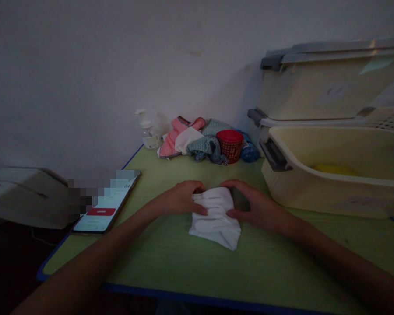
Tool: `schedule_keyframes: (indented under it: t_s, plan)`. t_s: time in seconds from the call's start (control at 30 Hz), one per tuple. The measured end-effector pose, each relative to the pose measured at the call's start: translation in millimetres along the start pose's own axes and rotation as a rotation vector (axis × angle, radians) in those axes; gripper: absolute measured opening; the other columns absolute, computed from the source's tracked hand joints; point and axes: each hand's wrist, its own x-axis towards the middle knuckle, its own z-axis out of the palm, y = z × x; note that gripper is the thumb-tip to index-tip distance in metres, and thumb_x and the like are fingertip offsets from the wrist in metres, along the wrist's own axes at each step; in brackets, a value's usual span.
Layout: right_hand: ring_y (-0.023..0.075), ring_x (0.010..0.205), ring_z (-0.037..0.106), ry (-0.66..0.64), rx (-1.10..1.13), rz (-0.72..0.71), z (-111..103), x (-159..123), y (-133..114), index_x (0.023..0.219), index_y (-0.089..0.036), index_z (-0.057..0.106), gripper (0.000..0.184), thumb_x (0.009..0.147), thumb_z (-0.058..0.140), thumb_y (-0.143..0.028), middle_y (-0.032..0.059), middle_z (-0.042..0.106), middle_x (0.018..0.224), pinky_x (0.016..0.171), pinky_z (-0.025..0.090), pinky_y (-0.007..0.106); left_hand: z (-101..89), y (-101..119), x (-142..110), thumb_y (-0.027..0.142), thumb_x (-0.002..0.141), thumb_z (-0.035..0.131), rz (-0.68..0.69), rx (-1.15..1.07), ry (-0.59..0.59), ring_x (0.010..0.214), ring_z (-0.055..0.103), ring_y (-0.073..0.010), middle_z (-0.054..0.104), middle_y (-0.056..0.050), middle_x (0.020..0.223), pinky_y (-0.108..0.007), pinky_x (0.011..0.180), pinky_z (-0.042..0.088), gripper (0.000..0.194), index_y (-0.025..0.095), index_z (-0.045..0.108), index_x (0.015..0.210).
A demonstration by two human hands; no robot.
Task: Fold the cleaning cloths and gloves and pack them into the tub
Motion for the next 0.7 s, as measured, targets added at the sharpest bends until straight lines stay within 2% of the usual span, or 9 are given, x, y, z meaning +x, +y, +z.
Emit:
schedule_keyframes:
  t_s: [0.13,0.23,0.37,0.43,0.53,0.6,0.7]
  plan:
    - [0.023,0.111,0.05,0.08,0.001,-0.051,1,2,-2,0.115,-0.019,0.047,0.056,0.063,0.068,-0.013,0.0093,0.052,0.118,0.096,0.039,0.041,0.7,1,2,0.029,0.057,0.071,0.005,-0.04,0.007,0.07,0.053,-0.016,0.057,0.002,0.075,-0.024,0.061,0.037,0.03,0.014,0.058,0.079]
    - [0.0225,0.106,0.052,0.105,0.05,0.012,3,2,-2,0.117,-0.018,0.045,0.062,0.06,0.07,-0.012,0.01,0.052,0.117,0.091,0.043,0.04,1.3,3,1,0.025,0.057,0.071,0.006,-0.085,0.004,0.065,0.05,-0.0137,0.053,0.005,0.068,-0.022,0.058,0.035,0.026,0.014,0.056,0.075]
    - [0.0187,0.091,0.058,0.08,0.339,0.1,7,3,-1,0.119,-0.022,0.039,0.069,0.057,0.068,-0.01,0.0083,0.05,0.115,0.074,0.05,0.034,3.7,6,1,0.019,0.057,0.071,0.016,-0.108,0.035,0.06,0.046,-0.0111,0.048,0.007,0.062,-0.021,0.056,0.032,0.023,0.015,0.053,0.071]
    - [0.0171,0.083,0.06,0.071,0.478,0.121,10,3,-1,0.118,-0.023,0.037,0.071,0.055,0.067,-0.008,0.0053,0.052,0.105,0.066,0.05,0.031,5.4,8,1,0.014,0.056,0.07,0.026,-0.098,0.074,0.06,0.045,-0.0104,0.047,0.008,0.062,-0.021,0.056,0.032,0.022,0.015,0.053,0.069]
    - [0.0156,0.074,0.059,0.038,0.499,0.097,11,2,-1,0.111,-0.022,0.039,0.059,0.059,0.064,-0.009,-0.0008,0.056,0.083,0.059,0.047,0.026,8.0,10,2,0.009,0.056,0.069,0.073,-0.07,0.14,0.06,0.044,-0.01,0.048,0.007,0.064,-0.02,0.056,0.031,0.021,0.015,0.052,0.067]
    - [0.0138,0.069,0.057,0.044,0.401,0.036,10,1,-4,0.098,-0.02,0.045,0.042,0.061,0.063,-0.008,-0.0027,0.055,0.076,0.057,0.044,0.024,9.4,10,1,0.003,0.057,0.065,0.144,-0.057,0.162,0.06,0.044,-0.0097,0.047,0.006,0.065,-0.02,0.055,0.031,0.021,0.015,0.05,0.065]
    - [0.0106,0.061,0.051,0.059,0.164,-0.105,6,-2,-8,0.079,-0.018,0.05,0.021,0.065,0.06,-0.006,-0.0032,0.054,0.069,0.053,0.038,0.02,11.3,8,1,-0.007,0.055,0.053,0.324,-0.025,0.192,0.061,0.043,-0.0092,0.045,0.005,0.066,-0.019,0.055,0.03,0.024,0.015,0.048,0.061]
